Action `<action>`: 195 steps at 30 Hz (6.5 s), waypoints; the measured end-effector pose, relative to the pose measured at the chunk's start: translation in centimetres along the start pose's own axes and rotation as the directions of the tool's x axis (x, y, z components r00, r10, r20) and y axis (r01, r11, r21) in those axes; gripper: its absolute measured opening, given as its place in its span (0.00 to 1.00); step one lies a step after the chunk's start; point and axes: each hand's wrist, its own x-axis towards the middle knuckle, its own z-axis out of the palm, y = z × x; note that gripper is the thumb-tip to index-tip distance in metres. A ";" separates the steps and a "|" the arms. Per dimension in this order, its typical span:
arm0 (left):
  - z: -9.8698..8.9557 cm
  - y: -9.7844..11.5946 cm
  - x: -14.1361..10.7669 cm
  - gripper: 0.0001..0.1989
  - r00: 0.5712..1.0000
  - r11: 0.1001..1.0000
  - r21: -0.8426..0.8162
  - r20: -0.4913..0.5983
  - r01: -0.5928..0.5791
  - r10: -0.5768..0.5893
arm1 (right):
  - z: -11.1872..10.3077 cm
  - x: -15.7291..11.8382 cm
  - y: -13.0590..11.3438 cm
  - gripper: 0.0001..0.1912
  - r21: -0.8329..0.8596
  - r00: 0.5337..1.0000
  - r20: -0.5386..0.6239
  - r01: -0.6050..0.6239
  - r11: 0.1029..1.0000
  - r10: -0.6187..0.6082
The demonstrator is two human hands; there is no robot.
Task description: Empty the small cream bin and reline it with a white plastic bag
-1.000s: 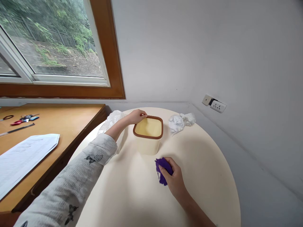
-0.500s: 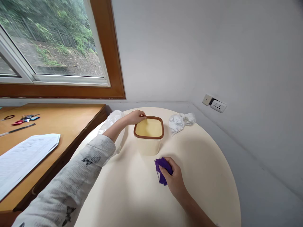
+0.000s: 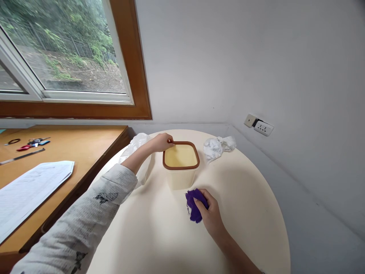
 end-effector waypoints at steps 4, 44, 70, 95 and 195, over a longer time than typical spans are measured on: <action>0.4 -0.1 -0.1 0.13 0.999 0.999 -0.032 -0.044 -0.003 0.002 | 0.0 0.0 0.0 0.12 0.023 1.000 0.009 -0.008 1.000 0.007; 0.8 -1.4 -0.3 0.15 0.995 0.995 -0.095 -0.096 0.025 -0.035 | -2.2 1.2 -1.5 0.20 0.044 0.987 -0.097 -0.121 0.992 0.125; 0.3 -1.6 -2.8 0.20 0.984 0.928 -0.359 -0.104 0.096 -0.142 | -11.9 4.8 -2.9 0.18 -0.345 0.980 -0.053 -0.199 0.917 0.192; 3.1 -8.9 -12.2 0.16 0.925 0.894 -0.369 -0.178 0.255 -0.337 | -11.6 4.9 -5.6 0.17 -0.842 0.977 0.054 0.155 0.517 -0.205; 1.9 -5.8 -14.0 0.14 0.722 0.691 -0.711 -0.409 0.132 -0.558 | -10.3 -4.1 3.1 0.05 -0.828 0.765 0.272 0.495 0.264 -0.584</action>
